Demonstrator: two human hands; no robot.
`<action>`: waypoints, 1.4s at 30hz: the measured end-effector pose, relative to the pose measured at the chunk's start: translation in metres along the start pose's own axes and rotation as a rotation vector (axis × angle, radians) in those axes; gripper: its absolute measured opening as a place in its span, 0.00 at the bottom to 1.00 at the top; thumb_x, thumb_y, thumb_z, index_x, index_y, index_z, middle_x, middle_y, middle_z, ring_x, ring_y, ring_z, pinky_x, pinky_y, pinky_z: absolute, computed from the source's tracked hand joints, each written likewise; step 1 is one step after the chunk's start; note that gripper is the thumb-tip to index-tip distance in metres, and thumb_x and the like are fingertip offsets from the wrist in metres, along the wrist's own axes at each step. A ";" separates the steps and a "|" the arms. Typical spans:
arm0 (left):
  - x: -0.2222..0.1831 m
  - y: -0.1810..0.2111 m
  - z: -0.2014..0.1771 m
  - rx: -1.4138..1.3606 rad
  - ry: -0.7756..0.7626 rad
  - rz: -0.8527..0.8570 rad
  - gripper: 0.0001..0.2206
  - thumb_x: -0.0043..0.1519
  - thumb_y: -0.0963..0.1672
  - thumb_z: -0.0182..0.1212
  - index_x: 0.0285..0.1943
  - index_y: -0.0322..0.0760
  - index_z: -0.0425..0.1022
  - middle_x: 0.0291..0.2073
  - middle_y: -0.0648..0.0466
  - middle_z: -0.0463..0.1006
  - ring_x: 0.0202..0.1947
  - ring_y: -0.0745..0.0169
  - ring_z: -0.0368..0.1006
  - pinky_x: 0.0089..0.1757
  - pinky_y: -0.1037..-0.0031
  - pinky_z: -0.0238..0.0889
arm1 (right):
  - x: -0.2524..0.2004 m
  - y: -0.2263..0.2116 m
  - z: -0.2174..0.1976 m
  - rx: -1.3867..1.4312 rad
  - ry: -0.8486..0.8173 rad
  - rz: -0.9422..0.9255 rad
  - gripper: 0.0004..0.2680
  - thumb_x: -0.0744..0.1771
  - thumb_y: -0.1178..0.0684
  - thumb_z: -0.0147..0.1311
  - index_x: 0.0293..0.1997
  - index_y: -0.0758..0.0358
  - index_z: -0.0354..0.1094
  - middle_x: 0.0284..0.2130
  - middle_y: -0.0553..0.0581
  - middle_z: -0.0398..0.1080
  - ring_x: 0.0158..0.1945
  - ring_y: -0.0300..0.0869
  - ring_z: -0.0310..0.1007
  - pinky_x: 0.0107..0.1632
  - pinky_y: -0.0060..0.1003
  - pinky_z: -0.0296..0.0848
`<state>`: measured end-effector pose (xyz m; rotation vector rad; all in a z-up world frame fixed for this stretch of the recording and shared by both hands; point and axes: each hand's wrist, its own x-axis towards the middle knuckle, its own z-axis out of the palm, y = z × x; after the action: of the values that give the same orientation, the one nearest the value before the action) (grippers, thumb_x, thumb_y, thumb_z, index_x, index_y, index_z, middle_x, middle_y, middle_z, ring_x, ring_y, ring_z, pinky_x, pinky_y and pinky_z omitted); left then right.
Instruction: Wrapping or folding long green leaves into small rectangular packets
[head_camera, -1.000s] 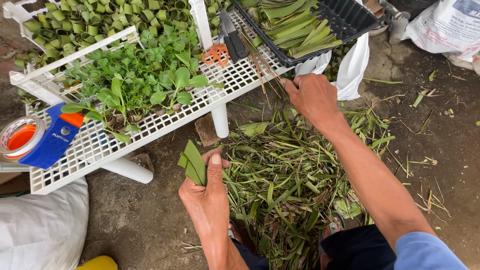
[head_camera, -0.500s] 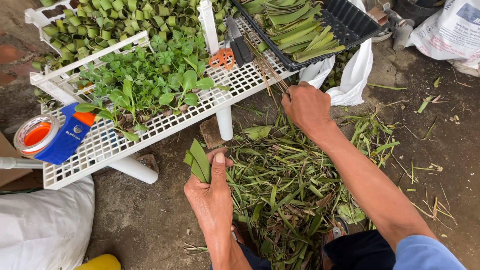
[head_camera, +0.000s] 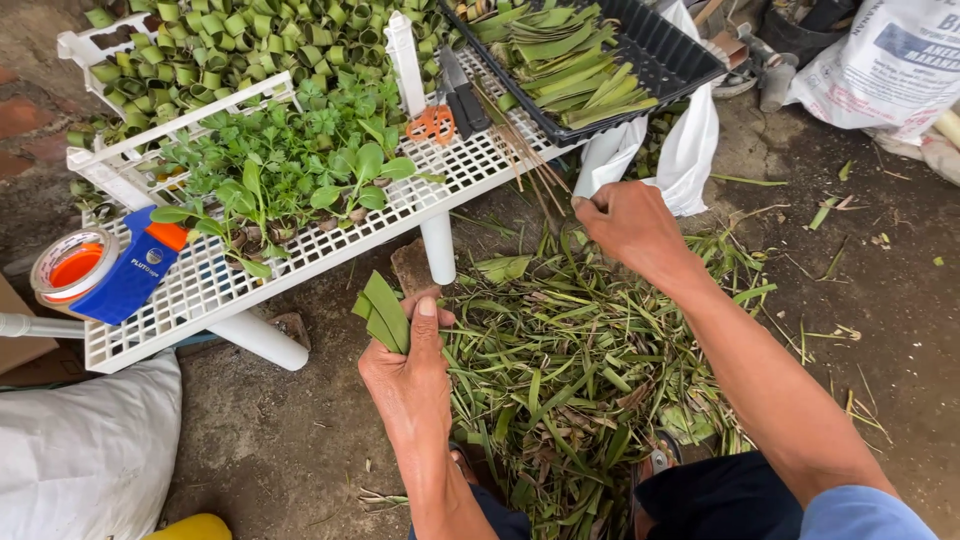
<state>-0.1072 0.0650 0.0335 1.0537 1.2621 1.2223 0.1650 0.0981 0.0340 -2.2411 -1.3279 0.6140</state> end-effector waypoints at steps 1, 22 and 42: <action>-0.001 0.000 0.000 -0.003 -0.005 0.002 0.12 0.66 0.47 0.59 0.48 0.37 0.84 0.26 0.52 0.79 0.19 0.72 0.54 0.23 0.74 0.47 | -0.009 -0.002 -0.007 -0.001 0.006 0.002 0.22 0.73 0.47 0.53 0.16 0.57 0.51 0.09 0.49 0.48 0.14 0.38 0.43 0.25 0.37 0.48; -0.056 -0.027 0.080 -0.130 -0.412 -0.042 0.13 0.68 0.42 0.59 0.57 0.23 0.76 0.30 0.43 0.82 0.16 0.80 0.54 0.19 0.82 0.51 | -0.205 0.062 -0.044 0.433 -0.429 -0.123 0.06 0.68 0.61 0.52 0.44 0.72 0.75 0.28 0.64 0.77 0.25 0.42 0.68 0.31 0.36 0.68; -0.011 -0.132 0.198 1.104 -0.621 0.761 0.08 0.61 0.32 0.53 0.41 0.32 0.74 0.27 0.49 0.78 0.21 0.52 0.77 0.23 0.58 0.76 | -0.242 0.073 -0.032 0.846 0.198 -0.759 0.24 0.71 0.38 0.42 0.55 0.79 0.57 0.46 0.75 0.70 0.38 0.56 0.78 0.40 0.43 0.81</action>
<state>0.0997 0.0578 -0.0843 2.6452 1.0026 0.4857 0.1287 -0.1533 0.0508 -0.9983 -1.3345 0.5033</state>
